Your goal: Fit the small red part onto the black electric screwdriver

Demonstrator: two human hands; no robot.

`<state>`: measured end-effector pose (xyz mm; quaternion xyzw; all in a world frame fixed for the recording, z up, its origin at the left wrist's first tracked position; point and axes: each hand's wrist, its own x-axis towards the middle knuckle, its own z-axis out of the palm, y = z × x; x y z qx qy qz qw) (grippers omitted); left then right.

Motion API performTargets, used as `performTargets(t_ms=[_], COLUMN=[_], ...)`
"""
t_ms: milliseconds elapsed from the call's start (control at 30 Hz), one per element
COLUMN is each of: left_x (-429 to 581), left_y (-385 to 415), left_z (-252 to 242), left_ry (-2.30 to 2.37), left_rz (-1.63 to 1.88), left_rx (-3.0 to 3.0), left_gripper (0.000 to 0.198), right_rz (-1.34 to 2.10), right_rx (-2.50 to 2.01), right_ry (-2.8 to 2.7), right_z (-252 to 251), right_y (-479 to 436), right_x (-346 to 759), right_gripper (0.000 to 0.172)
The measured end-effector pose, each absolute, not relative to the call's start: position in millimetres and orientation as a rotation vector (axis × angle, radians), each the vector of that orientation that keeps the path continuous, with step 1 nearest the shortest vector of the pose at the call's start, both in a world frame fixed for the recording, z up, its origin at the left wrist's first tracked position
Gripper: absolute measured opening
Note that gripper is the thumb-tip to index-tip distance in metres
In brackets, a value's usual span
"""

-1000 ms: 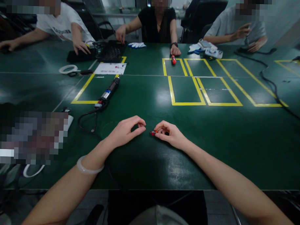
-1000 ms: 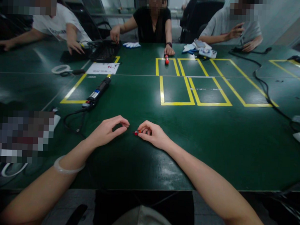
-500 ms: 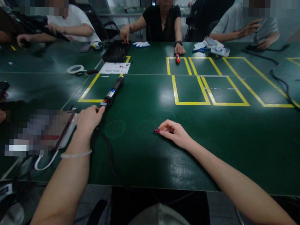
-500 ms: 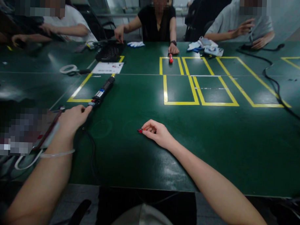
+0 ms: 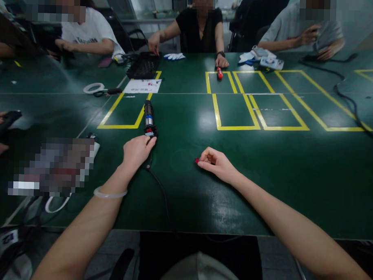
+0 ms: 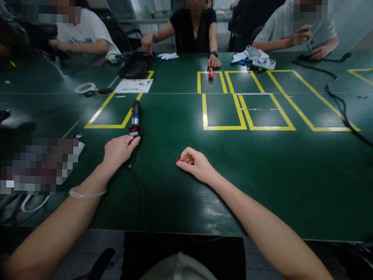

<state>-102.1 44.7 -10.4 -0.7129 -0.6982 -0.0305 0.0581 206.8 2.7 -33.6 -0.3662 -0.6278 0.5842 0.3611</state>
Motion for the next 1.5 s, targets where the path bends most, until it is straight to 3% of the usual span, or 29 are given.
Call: performTargets(t_ms=[333, 600, 833, 1500], left_x=[-79.8, -53.6, -37.9, -35.4], left_y=[33.6, 21.9, 8.8, 0.5], left_z=[-15.7, -12.2, -5.5, 0.5], left_ry=[-1.655, -1.219, -1.100, -1.188], left_rz=[-0.180, -0.196, -0.254, -0.161], left_rx=[-2.596, -2.952, -3.198, -2.976], left_gripper=[0.050, 0.043, 0.042, 0.035], right_rz=[1.301, 0.669, 0.310, 0.179], right_rx=[-0.996, -0.961, -0.827, -0.772], right_ry=[-1.783, -2.195, -2.394, -2.474], right_z=[-34.5, -30.6, -30.8, -30.2], right_y=[4.6, 3.5, -0.6, 1.8], right_x=[210.7, 216.0, 216.3, 212.7], right_gripper=[0.019, 0.005, 0.007, 0.018])
